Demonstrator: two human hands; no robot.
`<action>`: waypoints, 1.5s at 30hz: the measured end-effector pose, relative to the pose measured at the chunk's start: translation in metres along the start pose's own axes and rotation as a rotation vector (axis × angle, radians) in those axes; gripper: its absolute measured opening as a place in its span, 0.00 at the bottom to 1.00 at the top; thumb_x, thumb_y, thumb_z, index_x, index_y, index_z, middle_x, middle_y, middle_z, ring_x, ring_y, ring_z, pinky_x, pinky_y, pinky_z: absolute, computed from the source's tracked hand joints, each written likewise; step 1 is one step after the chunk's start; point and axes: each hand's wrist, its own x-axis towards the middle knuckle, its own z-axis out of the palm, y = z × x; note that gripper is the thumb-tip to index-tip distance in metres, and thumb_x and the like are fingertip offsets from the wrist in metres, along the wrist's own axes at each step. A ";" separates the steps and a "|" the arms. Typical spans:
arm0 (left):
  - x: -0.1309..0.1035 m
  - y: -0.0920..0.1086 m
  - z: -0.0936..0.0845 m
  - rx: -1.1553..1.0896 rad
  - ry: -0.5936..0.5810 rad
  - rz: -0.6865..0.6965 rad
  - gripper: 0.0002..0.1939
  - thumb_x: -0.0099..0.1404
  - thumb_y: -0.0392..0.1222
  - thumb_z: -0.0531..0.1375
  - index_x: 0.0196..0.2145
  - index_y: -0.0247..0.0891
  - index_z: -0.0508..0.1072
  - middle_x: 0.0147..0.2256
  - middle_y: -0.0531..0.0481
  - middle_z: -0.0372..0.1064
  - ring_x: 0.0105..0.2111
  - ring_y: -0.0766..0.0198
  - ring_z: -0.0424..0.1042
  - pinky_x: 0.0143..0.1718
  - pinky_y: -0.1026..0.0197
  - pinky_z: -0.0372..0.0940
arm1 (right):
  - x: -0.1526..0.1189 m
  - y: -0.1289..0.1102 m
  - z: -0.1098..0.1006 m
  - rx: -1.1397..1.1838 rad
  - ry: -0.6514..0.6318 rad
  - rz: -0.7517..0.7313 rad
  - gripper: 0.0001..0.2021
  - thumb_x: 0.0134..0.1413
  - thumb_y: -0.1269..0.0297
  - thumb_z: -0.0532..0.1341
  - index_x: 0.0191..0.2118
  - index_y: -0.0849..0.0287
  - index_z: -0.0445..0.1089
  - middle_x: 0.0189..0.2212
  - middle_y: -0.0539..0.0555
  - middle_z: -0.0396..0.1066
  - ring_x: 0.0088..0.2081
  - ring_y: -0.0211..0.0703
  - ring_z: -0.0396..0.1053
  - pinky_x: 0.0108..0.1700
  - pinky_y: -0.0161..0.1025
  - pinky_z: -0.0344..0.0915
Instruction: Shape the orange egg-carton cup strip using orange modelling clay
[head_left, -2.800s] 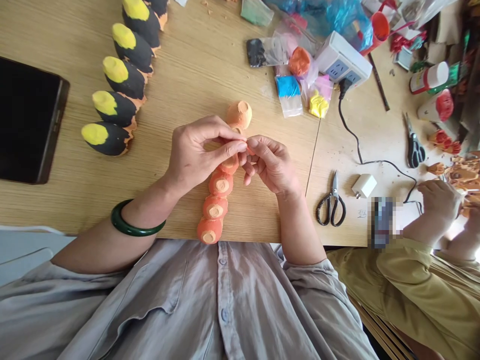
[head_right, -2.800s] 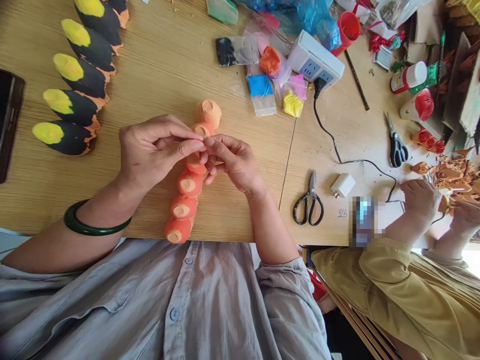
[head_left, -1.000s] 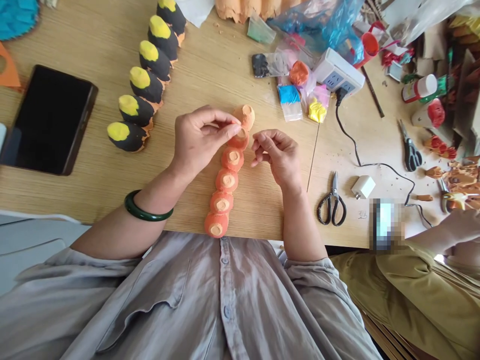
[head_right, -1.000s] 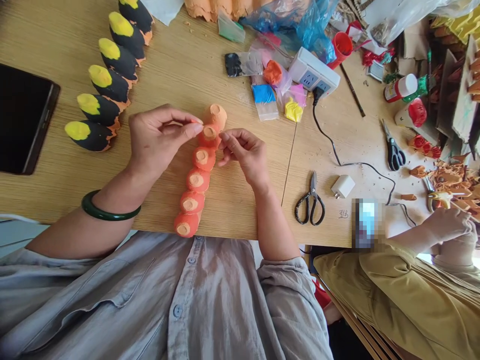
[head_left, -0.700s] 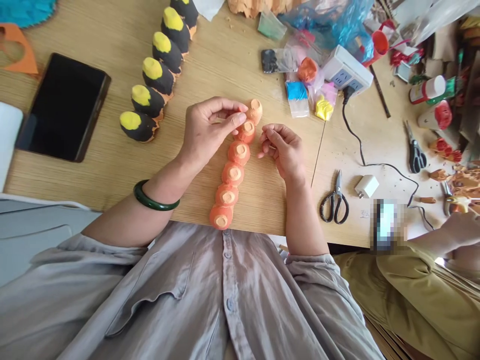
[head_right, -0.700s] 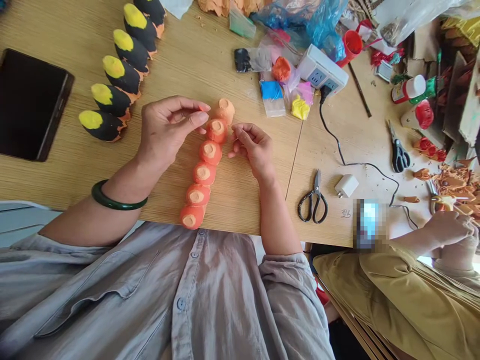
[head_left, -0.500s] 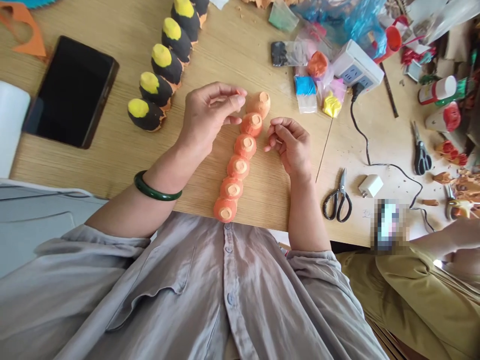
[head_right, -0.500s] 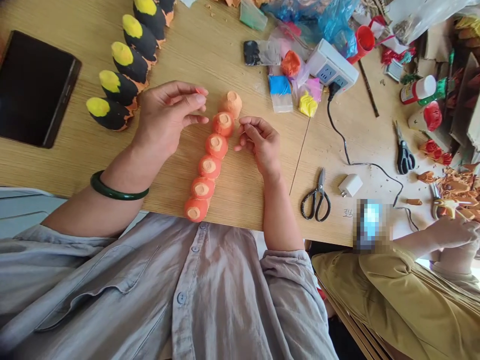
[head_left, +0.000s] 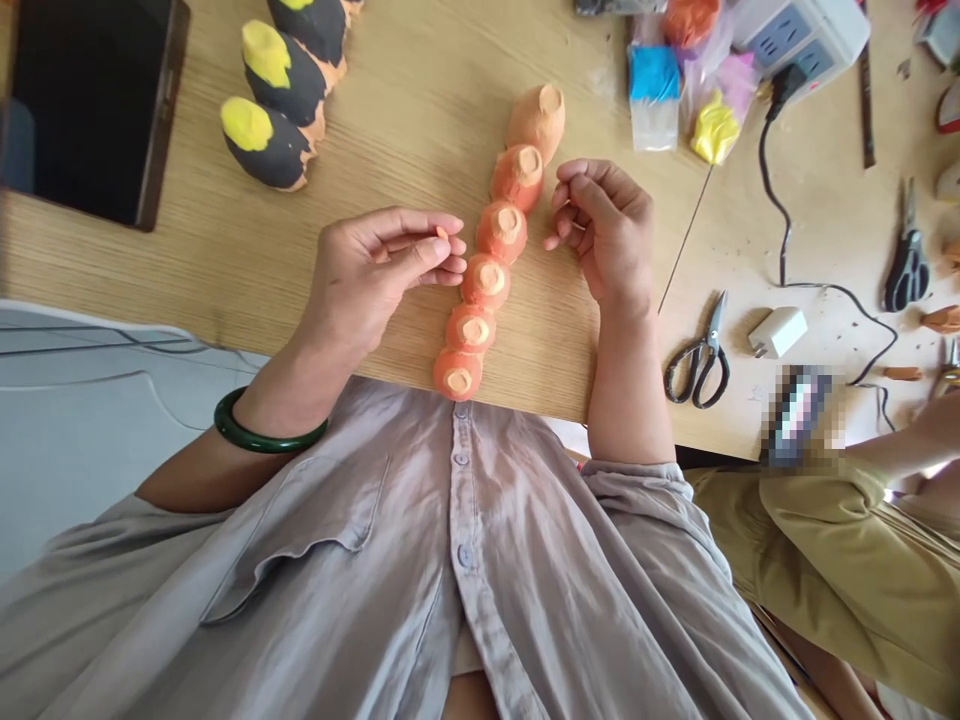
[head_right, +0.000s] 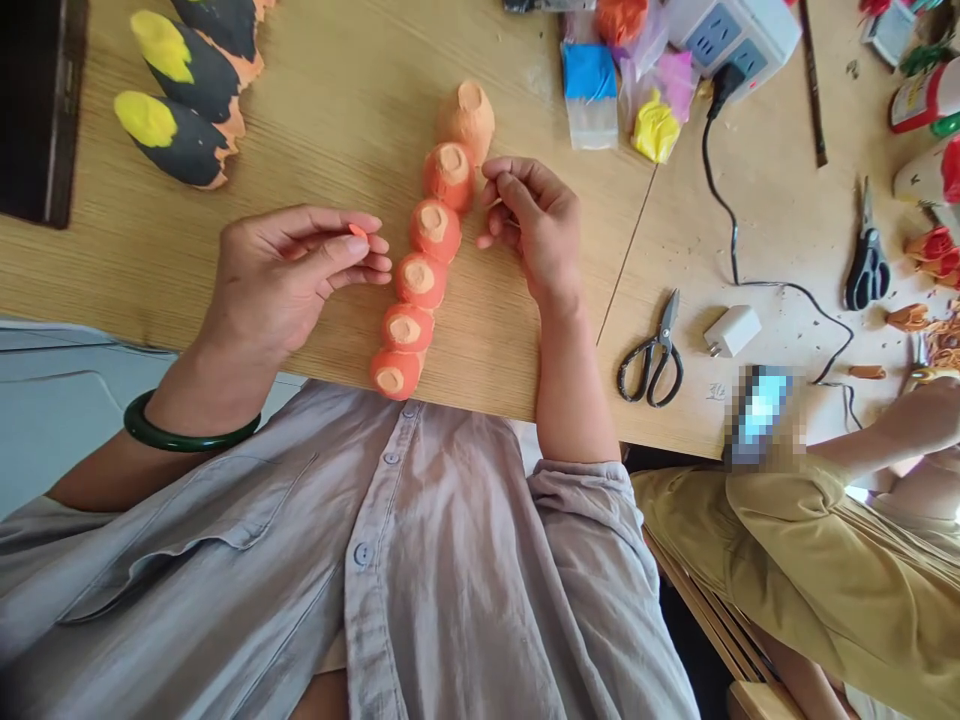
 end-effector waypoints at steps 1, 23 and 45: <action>-0.005 -0.001 -0.002 -0.001 0.001 0.008 0.08 0.67 0.28 0.79 0.42 0.37 0.92 0.36 0.49 0.89 0.33 0.64 0.87 0.40 0.63 0.87 | 0.000 0.000 0.001 -0.001 0.007 -0.006 0.04 0.73 0.63 0.68 0.42 0.50 0.78 0.35 0.48 0.79 0.28 0.37 0.67 0.31 0.37 0.75; -0.064 -0.003 -0.018 0.192 0.077 -0.013 0.06 0.70 0.41 0.81 0.43 0.52 0.94 0.39 0.54 0.89 0.40 0.59 0.86 0.50 0.51 0.85 | 0.018 0.006 0.003 -0.048 0.045 0.047 0.11 0.78 0.57 0.73 0.40 0.50 0.77 0.31 0.45 0.79 0.27 0.33 0.67 0.29 0.31 0.75; 0.117 -0.015 0.059 0.015 0.072 -0.046 0.10 0.67 0.26 0.67 0.33 0.37 0.85 0.37 0.50 0.85 0.43 0.61 0.83 0.56 0.55 0.80 | -0.008 -0.001 0.013 -0.191 0.145 -0.086 0.30 0.55 0.28 0.81 0.42 0.51 0.82 0.26 0.44 0.70 0.21 0.35 0.61 0.21 0.37 0.64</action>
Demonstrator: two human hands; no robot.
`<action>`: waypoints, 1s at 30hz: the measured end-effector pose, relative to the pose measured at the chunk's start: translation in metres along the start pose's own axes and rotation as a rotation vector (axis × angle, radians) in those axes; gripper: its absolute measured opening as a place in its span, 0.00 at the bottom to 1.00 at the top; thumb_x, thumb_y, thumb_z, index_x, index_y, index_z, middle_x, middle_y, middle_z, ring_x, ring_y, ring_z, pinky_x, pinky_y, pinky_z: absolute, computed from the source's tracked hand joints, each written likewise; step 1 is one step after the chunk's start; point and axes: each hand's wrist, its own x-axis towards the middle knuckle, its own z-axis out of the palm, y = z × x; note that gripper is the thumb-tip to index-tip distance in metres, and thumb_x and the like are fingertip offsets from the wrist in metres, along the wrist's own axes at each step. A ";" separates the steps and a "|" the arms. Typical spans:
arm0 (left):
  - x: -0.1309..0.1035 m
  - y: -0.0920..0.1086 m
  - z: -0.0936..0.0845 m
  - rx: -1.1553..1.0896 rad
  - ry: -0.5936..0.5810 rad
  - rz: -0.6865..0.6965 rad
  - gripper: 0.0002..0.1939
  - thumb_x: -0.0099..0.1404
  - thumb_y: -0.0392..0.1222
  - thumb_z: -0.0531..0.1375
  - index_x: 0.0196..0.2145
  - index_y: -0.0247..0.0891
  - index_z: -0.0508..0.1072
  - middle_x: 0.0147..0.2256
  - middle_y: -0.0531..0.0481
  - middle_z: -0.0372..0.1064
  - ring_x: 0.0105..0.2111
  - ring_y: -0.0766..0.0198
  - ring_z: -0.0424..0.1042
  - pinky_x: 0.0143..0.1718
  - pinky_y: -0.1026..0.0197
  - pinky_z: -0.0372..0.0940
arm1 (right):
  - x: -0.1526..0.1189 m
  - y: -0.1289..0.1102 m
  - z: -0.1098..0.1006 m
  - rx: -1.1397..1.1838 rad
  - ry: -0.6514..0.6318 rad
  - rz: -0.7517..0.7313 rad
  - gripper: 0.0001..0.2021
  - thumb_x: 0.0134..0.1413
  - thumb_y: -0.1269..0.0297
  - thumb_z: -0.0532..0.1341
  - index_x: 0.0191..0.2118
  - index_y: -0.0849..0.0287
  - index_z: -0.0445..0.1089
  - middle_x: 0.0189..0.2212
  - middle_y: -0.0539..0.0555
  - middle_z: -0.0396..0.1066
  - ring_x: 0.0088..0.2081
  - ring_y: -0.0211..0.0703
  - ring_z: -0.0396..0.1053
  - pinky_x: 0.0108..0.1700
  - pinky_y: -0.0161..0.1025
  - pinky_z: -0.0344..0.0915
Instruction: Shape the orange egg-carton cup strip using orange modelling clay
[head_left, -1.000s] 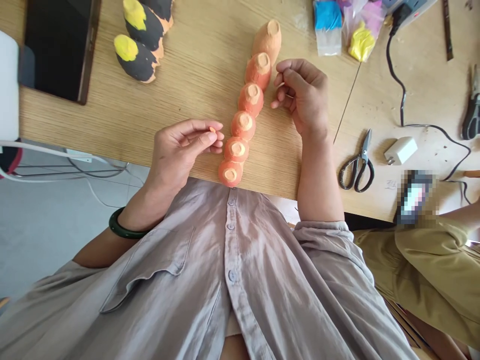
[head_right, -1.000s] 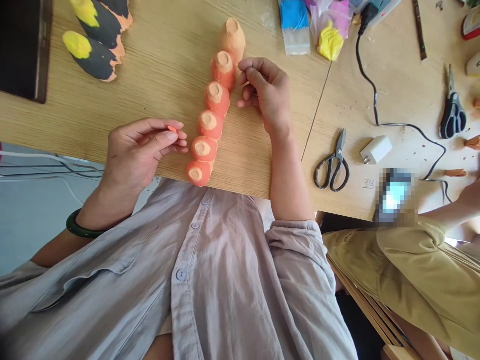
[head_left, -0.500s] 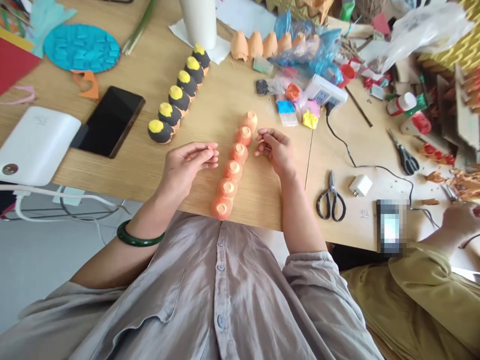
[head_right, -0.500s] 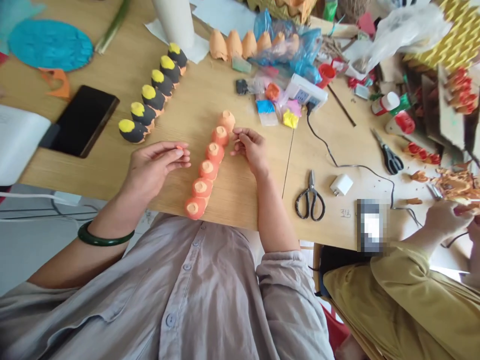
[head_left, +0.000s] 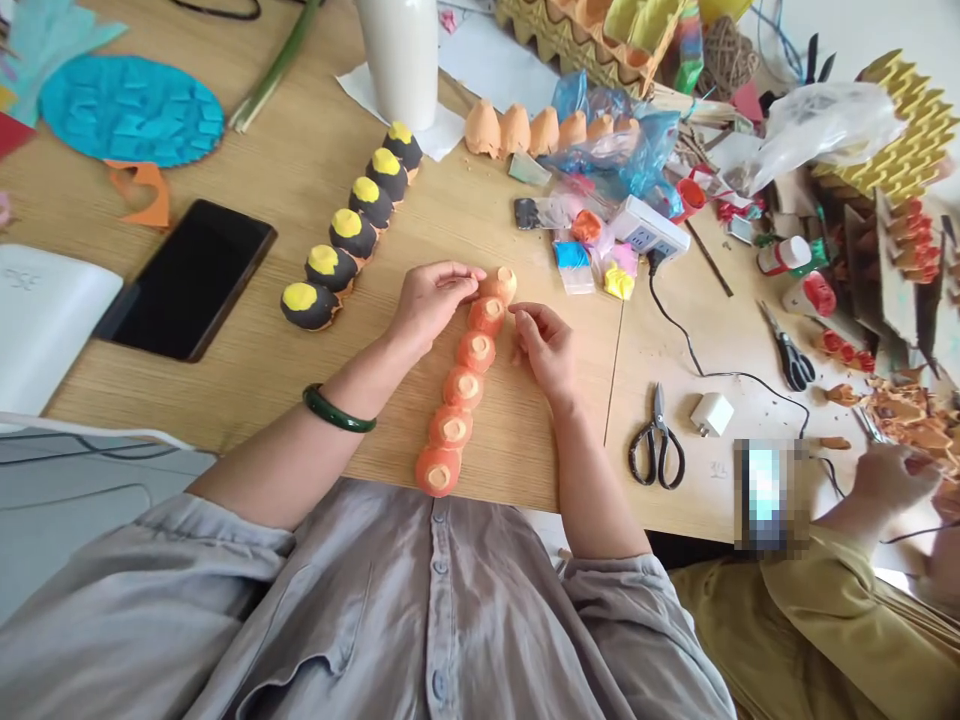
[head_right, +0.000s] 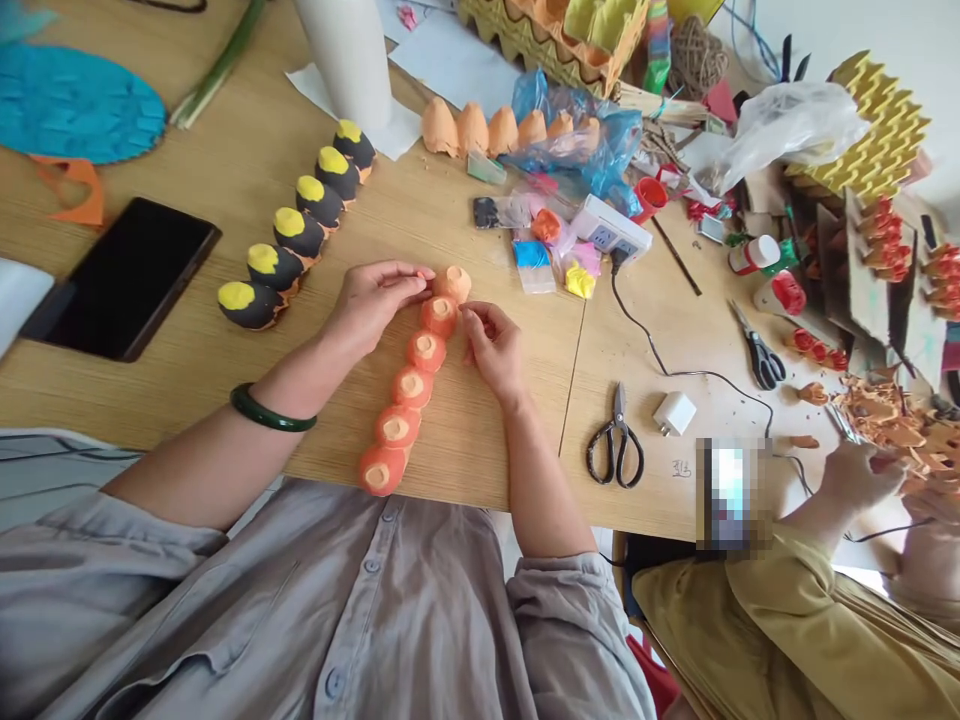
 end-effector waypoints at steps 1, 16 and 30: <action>0.000 -0.002 0.000 -0.003 -0.013 0.003 0.09 0.67 0.27 0.68 0.33 0.37 0.86 0.36 0.50 0.85 0.42 0.60 0.83 0.56 0.55 0.80 | -0.001 0.001 0.001 -0.017 -0.002 -0.004 0.30 0.55 0.27 0.81 0.43 0.50 0.82 0.28 0.45 0.74 0.21 0.35 0.62 0.20 0.38 0.64; -0.011 -0.003 -0.006 -0.123 -0.136 -0.054 0.03 0.59 0.37 0.74 0.32 0.42 0.89 0.41 0.48 0.88 0.49 0.53 0.85 0.58 0.54 0.80 | -0.014 -0.010 0.005 -0.031 0.008 0.051 0.34 0.57 0.20 0.77 0.37 0.51 0.79 0.29 0.48 0.74 0.24 0.38 0.67 0.27 0.40 0.72; -0.023 0.001 -0.005 -0.084 -0.187 -0.082 0.03 0.62 0.40 0.77 0.36 0.44 0.90 0.44 0.46 0.89 0.56 0.44 0.88 0.59 0.46 0.85 | -0.022 -0.018 0.016 0.112 0.155 0.108 0.27 0.59 0.34 0.81 0.41 0.46 0.71 0.27 0.44 0.70 0.27 0.41 0.68 0.27 0.40 0.73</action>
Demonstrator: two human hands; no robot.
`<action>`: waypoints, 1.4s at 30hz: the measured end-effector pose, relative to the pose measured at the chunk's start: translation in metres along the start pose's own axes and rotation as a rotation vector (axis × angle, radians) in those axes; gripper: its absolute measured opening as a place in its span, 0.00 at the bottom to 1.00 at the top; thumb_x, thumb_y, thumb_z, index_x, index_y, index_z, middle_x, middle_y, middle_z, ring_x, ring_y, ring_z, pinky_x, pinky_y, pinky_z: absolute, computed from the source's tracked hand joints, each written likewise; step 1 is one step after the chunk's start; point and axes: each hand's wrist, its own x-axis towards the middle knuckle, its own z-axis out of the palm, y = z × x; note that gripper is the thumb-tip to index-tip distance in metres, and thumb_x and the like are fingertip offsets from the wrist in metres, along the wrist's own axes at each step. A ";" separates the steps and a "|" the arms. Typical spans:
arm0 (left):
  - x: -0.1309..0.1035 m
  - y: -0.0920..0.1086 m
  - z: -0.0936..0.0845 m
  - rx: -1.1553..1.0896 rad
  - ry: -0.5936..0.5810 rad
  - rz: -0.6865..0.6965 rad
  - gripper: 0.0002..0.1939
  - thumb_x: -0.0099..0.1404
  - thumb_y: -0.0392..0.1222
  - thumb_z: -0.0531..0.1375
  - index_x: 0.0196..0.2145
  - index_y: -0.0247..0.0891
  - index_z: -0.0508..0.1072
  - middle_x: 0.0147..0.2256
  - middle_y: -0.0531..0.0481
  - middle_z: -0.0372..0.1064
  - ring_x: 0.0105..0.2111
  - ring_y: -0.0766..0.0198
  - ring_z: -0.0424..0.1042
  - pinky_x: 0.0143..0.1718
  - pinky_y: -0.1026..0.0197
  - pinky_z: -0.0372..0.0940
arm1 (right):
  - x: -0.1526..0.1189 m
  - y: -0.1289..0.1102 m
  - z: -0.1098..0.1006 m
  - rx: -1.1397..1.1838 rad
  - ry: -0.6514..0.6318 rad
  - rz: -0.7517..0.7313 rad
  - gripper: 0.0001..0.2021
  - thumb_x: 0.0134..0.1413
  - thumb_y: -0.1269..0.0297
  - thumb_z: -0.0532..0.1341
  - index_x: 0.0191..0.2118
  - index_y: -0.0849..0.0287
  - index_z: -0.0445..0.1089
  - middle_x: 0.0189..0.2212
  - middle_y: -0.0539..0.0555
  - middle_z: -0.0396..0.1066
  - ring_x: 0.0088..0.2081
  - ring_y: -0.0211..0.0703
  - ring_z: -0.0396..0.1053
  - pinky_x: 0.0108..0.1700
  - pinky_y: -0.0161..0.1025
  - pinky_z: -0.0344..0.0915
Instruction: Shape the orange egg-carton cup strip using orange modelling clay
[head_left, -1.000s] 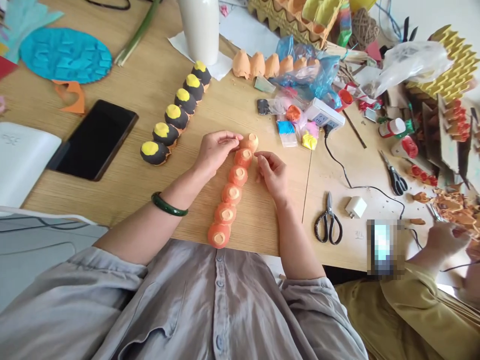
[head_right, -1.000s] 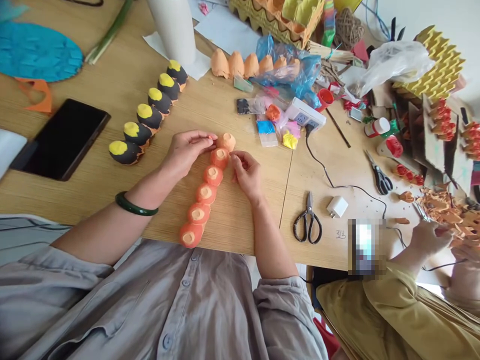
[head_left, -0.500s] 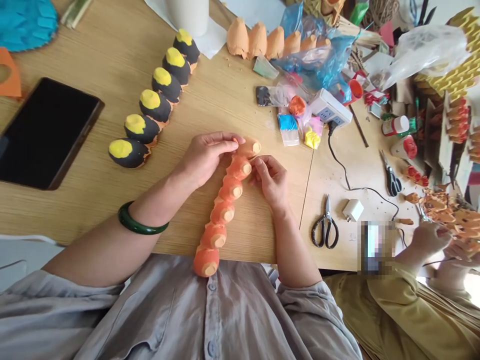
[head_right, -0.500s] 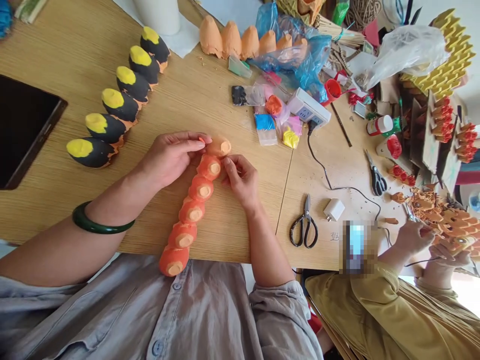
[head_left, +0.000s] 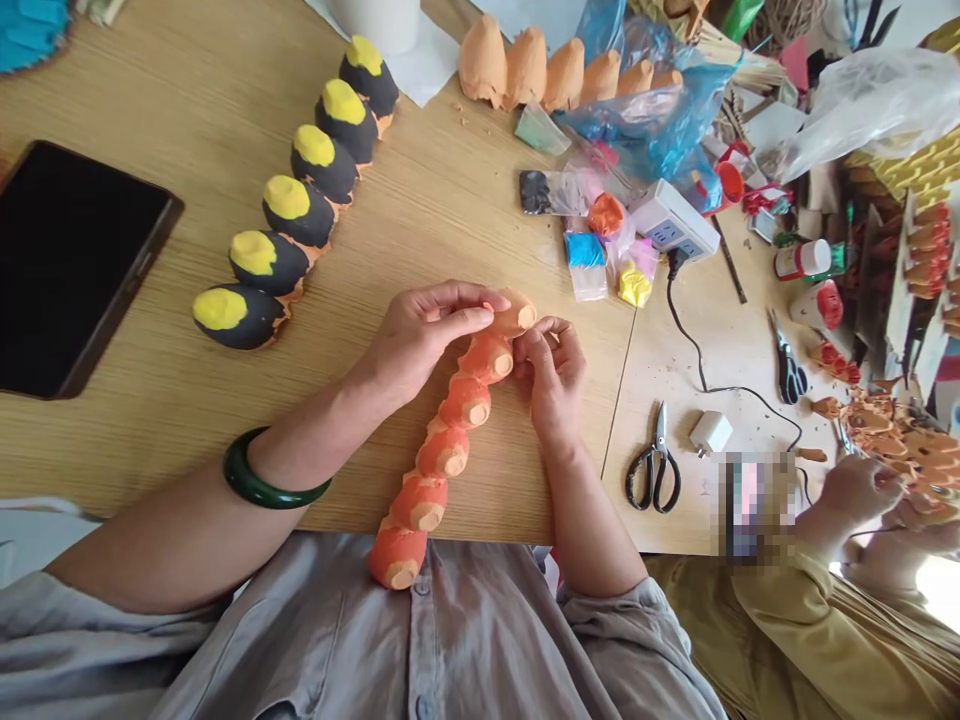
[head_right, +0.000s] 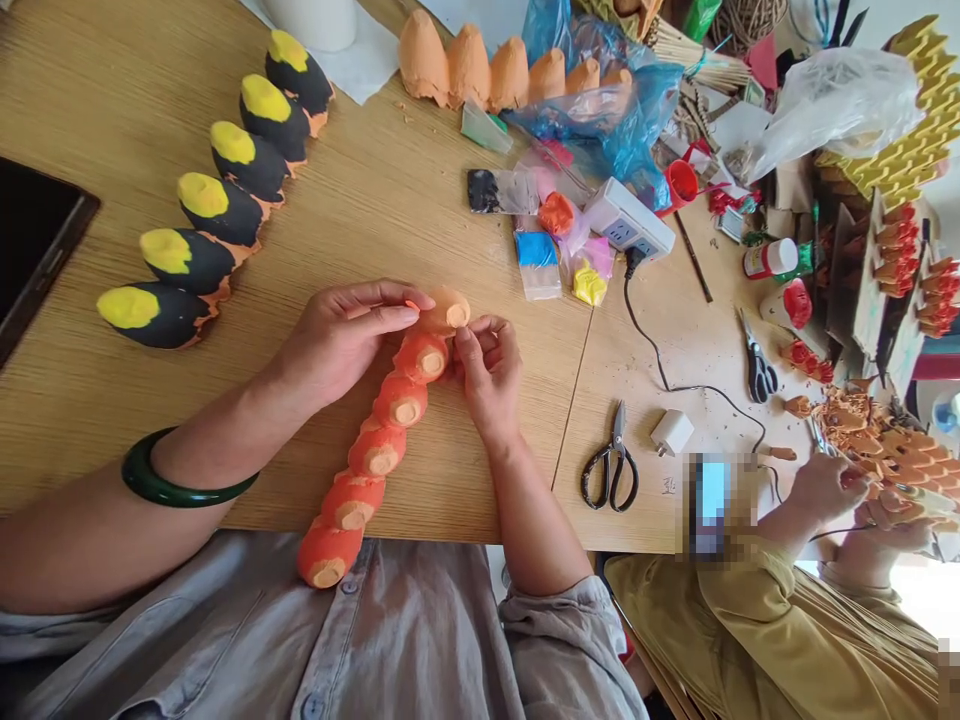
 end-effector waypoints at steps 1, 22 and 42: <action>-0.001 0.001 0.000 -0.017 -0.007 -0.005 0.03 0.62 0.40 0.78 0.36 0.44 0.90 0.44 0.46 0.89 0.54 0.45 0.88 0.57 0.46 0.85 | 0.000 -0.001 0.000 0.027 -0.004 0.018 0.27 0.58 0.35 0.82 0.47 0.45 0.74 0.27 0.43 0.69 0.26 0.41 0.68 0.28 0.40 0.73; -0.011 0.006 0.004 0.039 -0.049 0.035 0.19 0.62 0.42 0.82 0.51 0.43 0.92 0.52 0.45 0.88 0.53 0.50 0.85 0.53 0.54 0.81 | -0.001 -0.011 -0.005 0.047 -0.202 0.147 0.27 0.65 0.32 0.78 0.43 0.51 0.75 0.24 0.41 0.56 0.25 0.37 0.57 0.26 0.37 0.75; -0.005 0.019 0.004 -0.292 -0.157 -0.348 0.23 0.58 0.28 0.72 0.52 0.36 0.86 0.43 0.50 0.82 0.34 0.62 0.80 0.33 0.63 0.77 | -0.001 -0.012 -0.005 0.060 -0.192 0.186 0.31 0.60 0.33 0.81 0.54 0.53 0.82 0.24 0.41 0.60 0.27 0.39 0.60 0.26 0.39 0.76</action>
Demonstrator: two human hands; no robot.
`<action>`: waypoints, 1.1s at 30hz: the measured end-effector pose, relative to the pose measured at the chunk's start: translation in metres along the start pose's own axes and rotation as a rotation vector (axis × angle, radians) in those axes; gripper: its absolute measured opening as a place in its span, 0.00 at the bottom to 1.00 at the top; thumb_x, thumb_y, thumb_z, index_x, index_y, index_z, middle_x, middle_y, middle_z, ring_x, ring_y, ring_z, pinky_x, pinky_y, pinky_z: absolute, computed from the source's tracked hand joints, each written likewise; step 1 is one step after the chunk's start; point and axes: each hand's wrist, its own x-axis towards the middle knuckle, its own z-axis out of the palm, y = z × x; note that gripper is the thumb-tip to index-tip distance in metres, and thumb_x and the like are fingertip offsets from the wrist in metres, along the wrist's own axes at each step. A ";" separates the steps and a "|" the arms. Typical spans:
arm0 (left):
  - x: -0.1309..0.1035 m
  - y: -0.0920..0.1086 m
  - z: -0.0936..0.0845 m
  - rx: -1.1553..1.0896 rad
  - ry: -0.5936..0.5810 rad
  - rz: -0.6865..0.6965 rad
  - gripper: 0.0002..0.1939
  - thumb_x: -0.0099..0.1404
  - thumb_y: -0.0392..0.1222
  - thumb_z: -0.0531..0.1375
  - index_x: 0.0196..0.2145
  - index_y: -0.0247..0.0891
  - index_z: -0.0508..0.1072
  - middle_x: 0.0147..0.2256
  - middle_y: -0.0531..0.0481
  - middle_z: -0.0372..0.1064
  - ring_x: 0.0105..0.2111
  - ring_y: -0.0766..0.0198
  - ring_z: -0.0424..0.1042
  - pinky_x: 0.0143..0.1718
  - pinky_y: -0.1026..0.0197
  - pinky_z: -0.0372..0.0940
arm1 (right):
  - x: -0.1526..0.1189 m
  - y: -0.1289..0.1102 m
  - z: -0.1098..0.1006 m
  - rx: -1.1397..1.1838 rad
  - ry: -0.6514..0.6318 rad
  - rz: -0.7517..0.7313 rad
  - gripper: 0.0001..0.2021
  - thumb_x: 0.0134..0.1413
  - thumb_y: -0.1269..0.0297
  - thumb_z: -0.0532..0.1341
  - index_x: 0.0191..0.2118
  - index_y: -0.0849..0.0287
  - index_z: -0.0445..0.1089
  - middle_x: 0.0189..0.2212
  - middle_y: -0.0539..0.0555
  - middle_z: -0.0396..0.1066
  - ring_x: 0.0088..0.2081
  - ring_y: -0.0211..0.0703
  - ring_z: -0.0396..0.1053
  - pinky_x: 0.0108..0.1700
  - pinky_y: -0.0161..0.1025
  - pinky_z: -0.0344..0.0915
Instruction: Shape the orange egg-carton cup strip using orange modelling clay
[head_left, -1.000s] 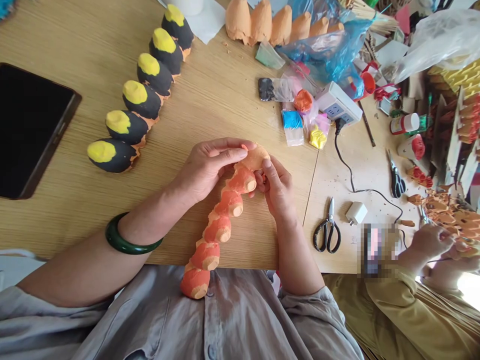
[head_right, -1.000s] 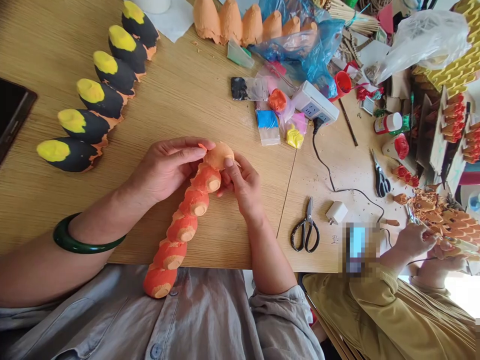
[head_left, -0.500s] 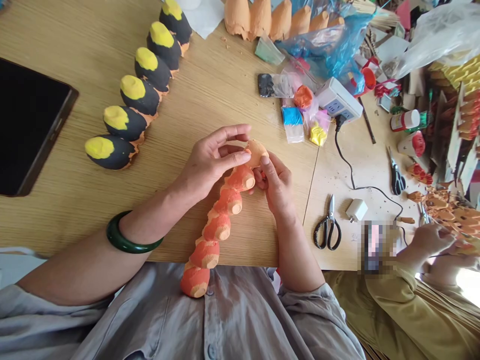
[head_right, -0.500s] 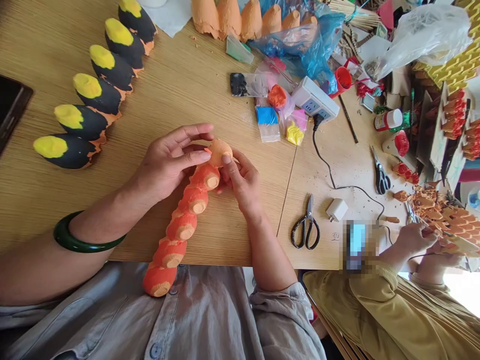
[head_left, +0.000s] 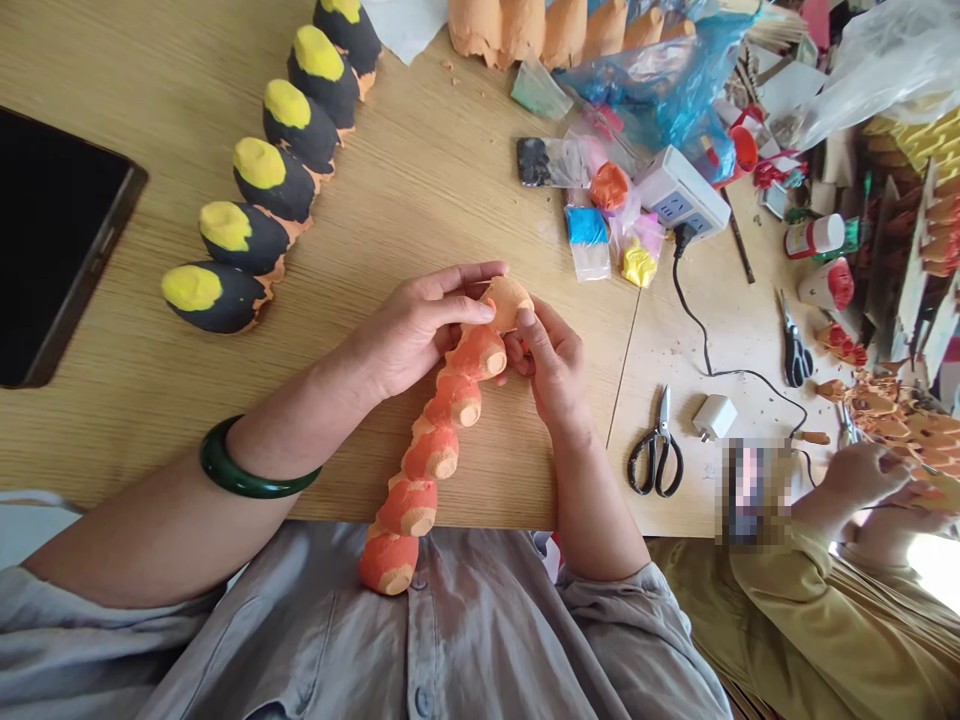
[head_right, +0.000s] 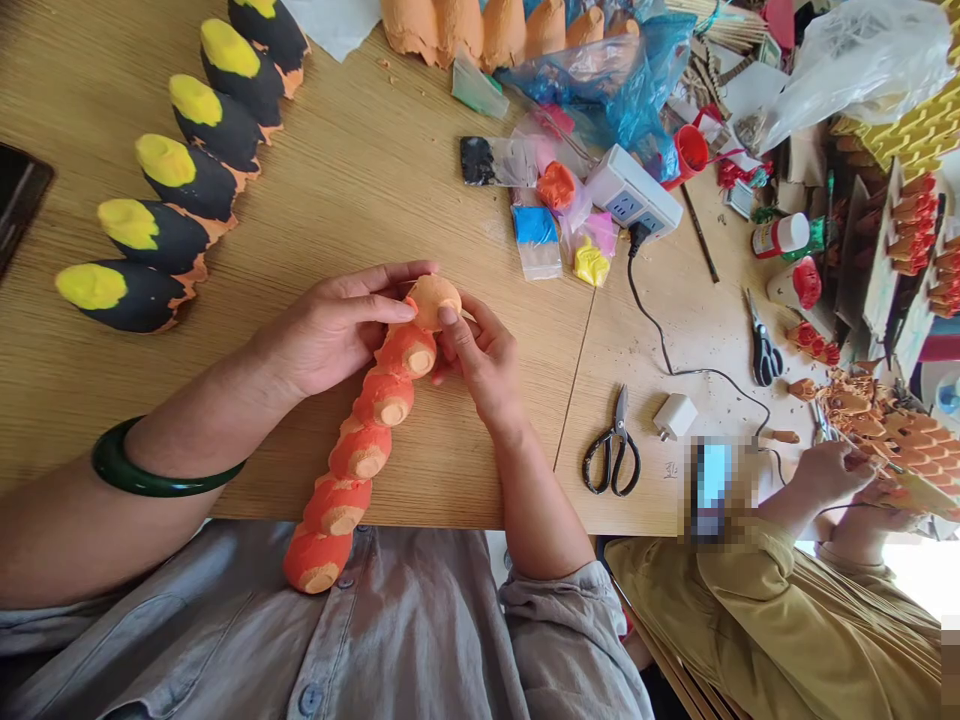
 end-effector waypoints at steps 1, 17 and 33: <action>0.000 0.000 0.001 -0.005 0.002 0.001 0.23 0.58 0.27 0.72 0.52 0.36 0.86 0.42 0.50 0.82 0.33 0.62 0.80 0.33 0.63 0.77 | 0.000 0.000 0.000 -0.001 0.001 -0.001 0.31 0.60 0.33 0.81 0.54 0.53 0.82 0.24 0.41 0.60 0.27 0.40 0.60 0.26 0.39 0.76; 0.000 0.000 0.003 0.013 0.051 -0.009 0.20 0.59 0.26 0.70 0.49 0.36 0.86 0.40 0.50 0.83 0.32 0.64 0.81 0.33 0.66 0.77 | -0.001 -0.001 0.002 -0.065 0.026 0.012 0.29 0.60 0.30 0.80 0.52 0.49 0.82 0.25 0.43 0.58 0.28 0.43 0.59 0.26 0.41 0.75; -0.001 -0.002 -0.002 0.047 0.002 -0.001 0.22 0.62 0.30 0.72 0.54 0.40 0.86 0.44 0.48 0.84 0.37 0.58 0.82 0.38 0.59 0.79 | -0.002 -0.002 0.001 -0.099 0.014 0.025 0.30 0.63 0.30 0.77 0.56 0.50 0.81 0.24 0.42 0.58 0.27 0.42 0.61 0.27 0.40 0.74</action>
